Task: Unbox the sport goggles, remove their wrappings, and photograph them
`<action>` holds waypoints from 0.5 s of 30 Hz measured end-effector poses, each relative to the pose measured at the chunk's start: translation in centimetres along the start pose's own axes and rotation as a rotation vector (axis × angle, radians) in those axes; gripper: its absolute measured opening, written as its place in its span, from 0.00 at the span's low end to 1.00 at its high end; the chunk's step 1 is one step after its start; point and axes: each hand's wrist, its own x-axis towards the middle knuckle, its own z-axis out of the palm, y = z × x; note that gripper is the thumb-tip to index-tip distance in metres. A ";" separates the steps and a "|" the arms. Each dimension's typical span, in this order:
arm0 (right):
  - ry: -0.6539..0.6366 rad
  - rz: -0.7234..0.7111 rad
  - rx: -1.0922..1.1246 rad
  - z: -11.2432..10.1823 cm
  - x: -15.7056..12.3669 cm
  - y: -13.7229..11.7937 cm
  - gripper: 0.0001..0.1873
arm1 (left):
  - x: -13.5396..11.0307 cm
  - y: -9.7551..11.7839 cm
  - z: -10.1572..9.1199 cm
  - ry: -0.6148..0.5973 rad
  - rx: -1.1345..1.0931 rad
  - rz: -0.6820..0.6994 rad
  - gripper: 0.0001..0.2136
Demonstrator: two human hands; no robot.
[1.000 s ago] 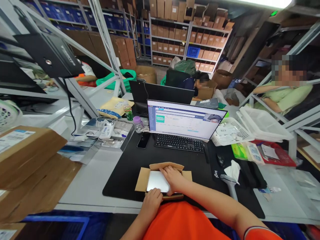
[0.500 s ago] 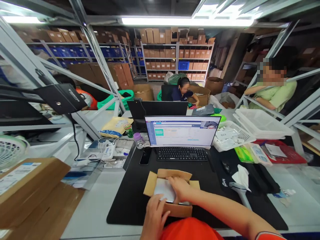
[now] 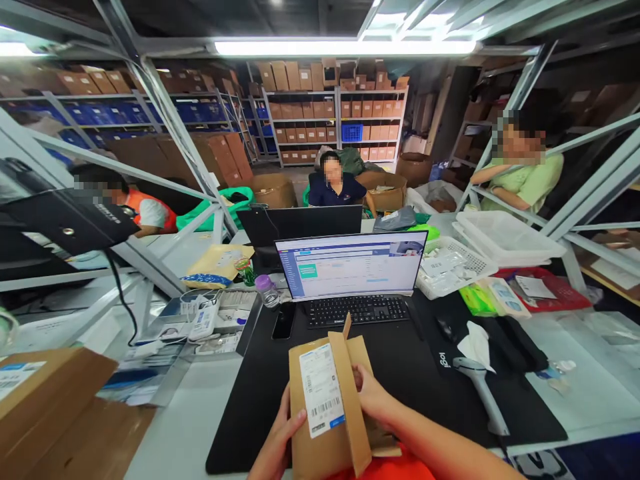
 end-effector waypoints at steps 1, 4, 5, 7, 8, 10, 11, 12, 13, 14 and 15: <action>0.018 0.031 -0.004 -0.3 -0.4 0.0 0.39 | -0.3 -0.3 0.3 -0.001 -0.030 -0.013 0.54; 0.046 0.075 -0.042 -1.5 -1.4 -0.4 0.40 | -0.7 -1.2 0.8 -0.021 -0.055 -0.022 0.55; 0.045 0.073 -0.053 -1.9 -1.7 -0.6 0.41 | -0.8 -1.4 1.0 -0.034 -0.050 -0.012 0.54; 0.021 0.052 -0.066 -2.7 -2.1 -1.1 0.42 | -0.8 -1.7 1.3 -0.063 -0.031 0.021 0.53; 0.005 0.039 -0.072 -3.1 -2.4 -1.3 0.43 | -0.8 -1.8 1.4 -0.078 -0.021 0.041 0.53; -0.012 0.022 -0.087 -4.1 -3.1 -1.8 0.45 | -0.8 -1.8 1.7 -0.095 -0.005 0.081 0.52; -0.005 0.022 -0.094 -4.8 -3.4 -2.1 0.46 | -0.9 -1.8 1.8 -0.101 -0.002 0.089 0.52; 0.011 0.025 -0.097 -5.5 -3.8 -2.3 0.47 | -0.9 -1.7 1.8 -0.102 -0.003 0.089 0.52; 0.032 0.028 -0.095 -6.3 -4.2 -2.5 0.47 | -0.9 -1.7 1.8 -0.100 -0.008 0.085 0.52; 0.049 0.026 -0.090 -7.1 -4.5 -2.7 0.48 | -0.9 -1.7 1.8 -0.097 -0.014 0.079 0.52; 0.060 0.019 -0.084 -7.9 -4.7 -3.0 0.49 | -0.9 -1.7 1.7 -0.097 -0.019 0.070 0.52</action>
